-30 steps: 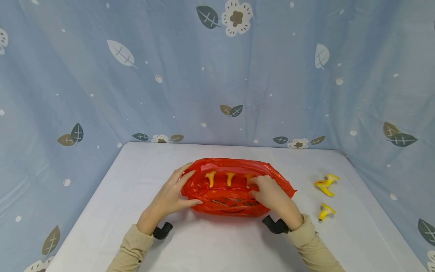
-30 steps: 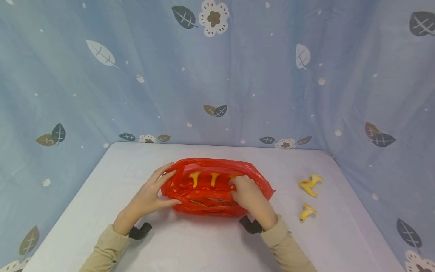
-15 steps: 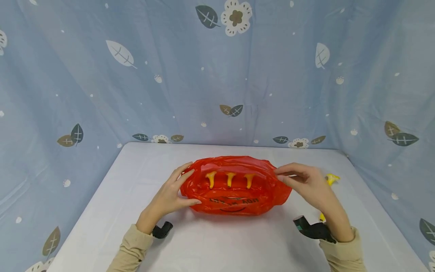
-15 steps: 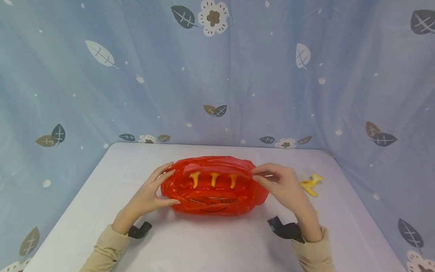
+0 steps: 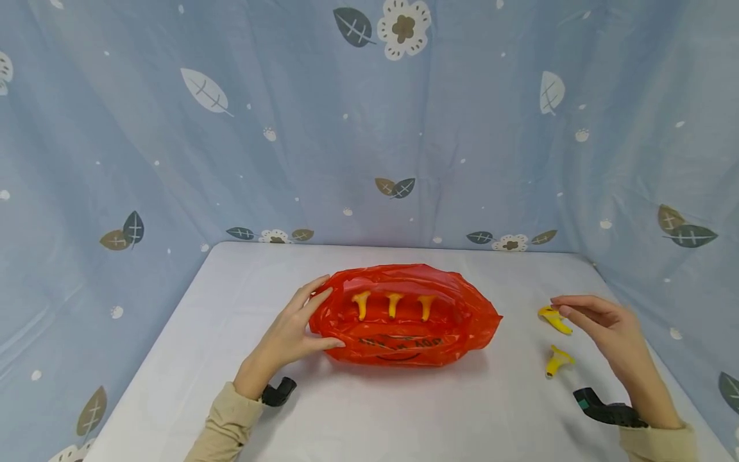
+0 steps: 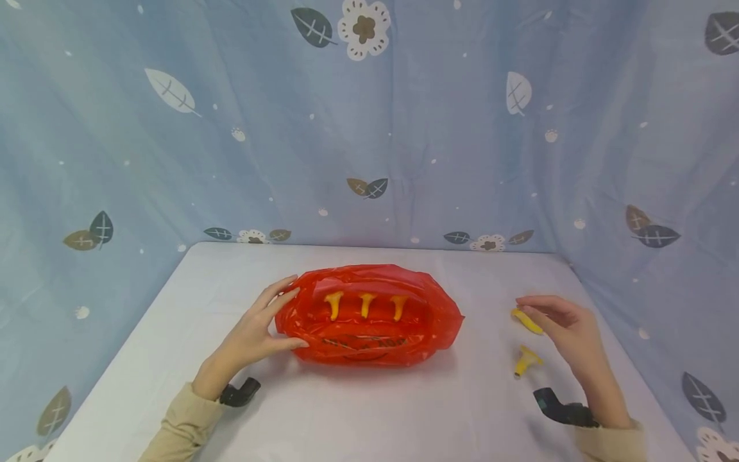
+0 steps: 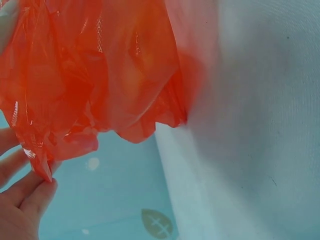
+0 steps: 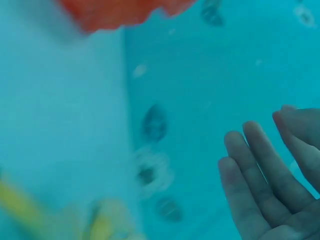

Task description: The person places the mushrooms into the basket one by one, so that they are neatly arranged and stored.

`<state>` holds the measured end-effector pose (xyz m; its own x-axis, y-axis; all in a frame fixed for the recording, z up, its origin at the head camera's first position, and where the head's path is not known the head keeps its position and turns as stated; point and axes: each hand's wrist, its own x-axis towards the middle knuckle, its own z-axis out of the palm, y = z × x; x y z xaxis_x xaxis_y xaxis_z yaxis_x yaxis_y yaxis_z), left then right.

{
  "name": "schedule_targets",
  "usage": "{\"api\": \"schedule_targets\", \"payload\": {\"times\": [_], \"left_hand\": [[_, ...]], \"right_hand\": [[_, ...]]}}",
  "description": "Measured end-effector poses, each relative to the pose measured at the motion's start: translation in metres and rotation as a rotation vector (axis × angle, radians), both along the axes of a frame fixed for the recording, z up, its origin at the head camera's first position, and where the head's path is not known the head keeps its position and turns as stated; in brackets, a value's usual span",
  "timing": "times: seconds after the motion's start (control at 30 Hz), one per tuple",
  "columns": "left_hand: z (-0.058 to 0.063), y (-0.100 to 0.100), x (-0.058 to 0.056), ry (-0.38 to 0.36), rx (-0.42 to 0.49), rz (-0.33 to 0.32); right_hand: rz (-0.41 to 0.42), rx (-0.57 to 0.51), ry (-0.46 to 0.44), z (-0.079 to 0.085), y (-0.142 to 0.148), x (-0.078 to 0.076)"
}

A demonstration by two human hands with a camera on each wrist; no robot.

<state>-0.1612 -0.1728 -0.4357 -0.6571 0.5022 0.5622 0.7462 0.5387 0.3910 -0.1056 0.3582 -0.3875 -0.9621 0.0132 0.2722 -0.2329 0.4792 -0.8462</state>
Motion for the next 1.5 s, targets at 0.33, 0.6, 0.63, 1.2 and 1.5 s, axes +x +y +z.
{"api": "schedule_targets", "payload": {"times": [0.33, 0.6, 0.63, 1.2, 1.5], "left_hand": [[0.001, 0.001, 0.001, 0.001, -0.001, 0.000], [0.001, 0.001, 0.000, 0.006, -0.003, 0.000], [0.001, 0.001, 0.000, 0.005, -0.003, 0.000], [0.001, 0.001, -0.001, -0.005, -0.008, -0.005], [-0.001, 0.000, -0.002, -0.007, -0.013, -0.004]], "right_hand": [[-0.040, -0.173, -0.214, -0.057, 0.036, 0.014], [-0.081, -0.054, -0.418, -0.084, 0.045, 0.016], [-0.081, -0.037, -0.439, -0.088, 0.045, 0.016], [-0.205, 0.085, -0.420, -0.107, 0.035, 0.020], [-0.136, 0.016, -0.357, -0.087, 0.036, 0.016]]}}
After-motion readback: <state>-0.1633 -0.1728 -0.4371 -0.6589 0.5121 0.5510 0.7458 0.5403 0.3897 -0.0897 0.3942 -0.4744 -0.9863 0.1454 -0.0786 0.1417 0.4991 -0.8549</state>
